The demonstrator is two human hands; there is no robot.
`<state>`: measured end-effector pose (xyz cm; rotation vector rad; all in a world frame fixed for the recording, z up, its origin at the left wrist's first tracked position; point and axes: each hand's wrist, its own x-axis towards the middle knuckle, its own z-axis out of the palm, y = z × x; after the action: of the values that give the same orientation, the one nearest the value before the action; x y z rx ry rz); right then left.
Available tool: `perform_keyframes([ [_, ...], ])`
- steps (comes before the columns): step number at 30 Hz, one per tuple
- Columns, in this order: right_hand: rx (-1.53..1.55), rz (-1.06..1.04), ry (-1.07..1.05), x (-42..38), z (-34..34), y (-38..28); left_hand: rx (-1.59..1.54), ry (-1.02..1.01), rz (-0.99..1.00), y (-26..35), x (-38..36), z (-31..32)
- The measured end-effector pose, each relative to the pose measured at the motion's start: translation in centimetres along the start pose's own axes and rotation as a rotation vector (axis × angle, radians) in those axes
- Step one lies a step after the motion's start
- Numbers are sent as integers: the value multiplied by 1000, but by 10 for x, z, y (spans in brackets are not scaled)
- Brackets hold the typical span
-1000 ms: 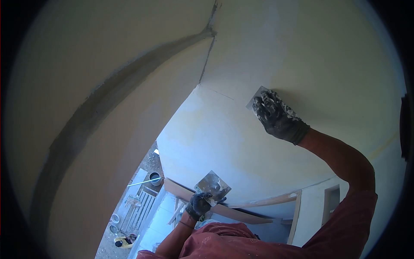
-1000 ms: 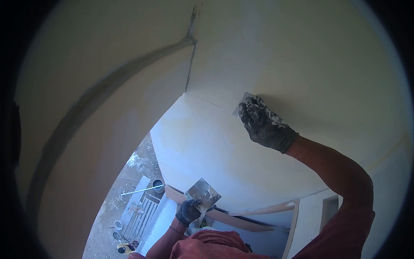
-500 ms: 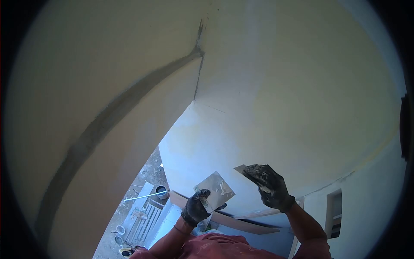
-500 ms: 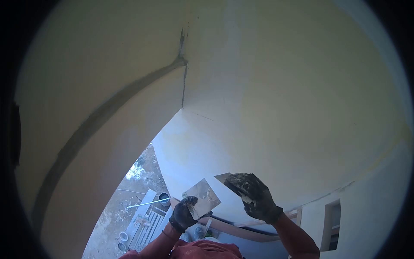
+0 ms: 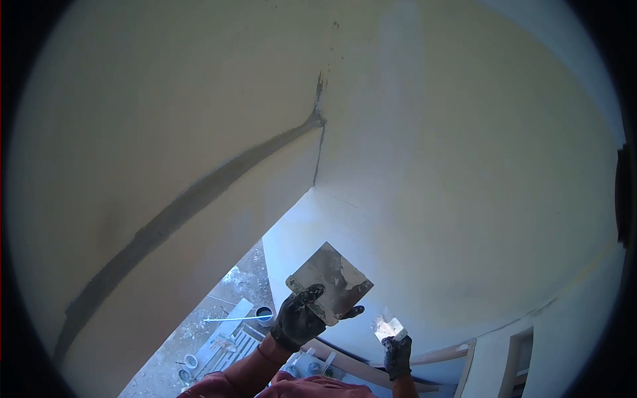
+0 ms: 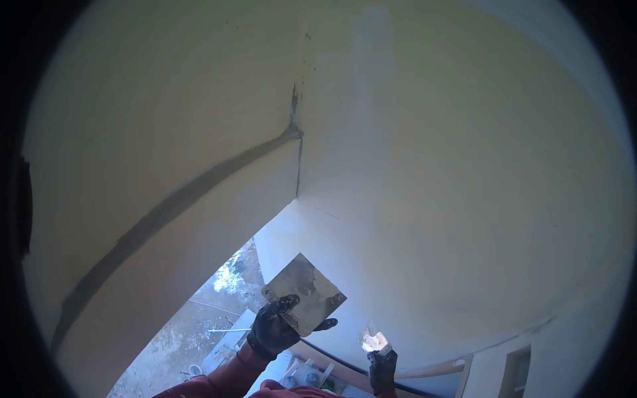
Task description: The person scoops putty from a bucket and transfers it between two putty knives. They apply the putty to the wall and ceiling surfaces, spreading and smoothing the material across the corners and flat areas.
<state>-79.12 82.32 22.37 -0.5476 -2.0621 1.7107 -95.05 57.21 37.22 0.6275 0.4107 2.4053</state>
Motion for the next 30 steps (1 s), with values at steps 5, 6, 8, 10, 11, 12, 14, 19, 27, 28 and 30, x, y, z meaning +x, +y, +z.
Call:
perform_keyframes([
  [5,635,235,-5,-5,32,60,553,210,240,15,33,8],
  [6,391,93,-97,-7,29,56,837,179,293,17,33,6],
  [8,307,18,-139,-4,26,45,1417,181,447,21,32,1],
  [10,786,352,-38,3,29,-28,1083,91,360,21,35,2],
  [11,1108,610,42,4,27,-80,884,61,317,21,36,2],
  [12,1113,570,77,4,24,-103,692,42,274,21,37,2],
  [14,-180,-91,-114,11,15,-107,2170,-173,854,23,33,-7],
  [19,-522,-383,-107,21,22,-179,1503,-308,446,3,32,20],
  [27,-373,-600,-67,61,14,-198,1715,-462,394,-32,-22,-75],
  [28,-416,-958,46,57,23,-241,1654,-363,348,-43,-33,-89],
  [30,-505,-1051,78,75,13,-305,1376,-34,95,-38,-59,-90],
])
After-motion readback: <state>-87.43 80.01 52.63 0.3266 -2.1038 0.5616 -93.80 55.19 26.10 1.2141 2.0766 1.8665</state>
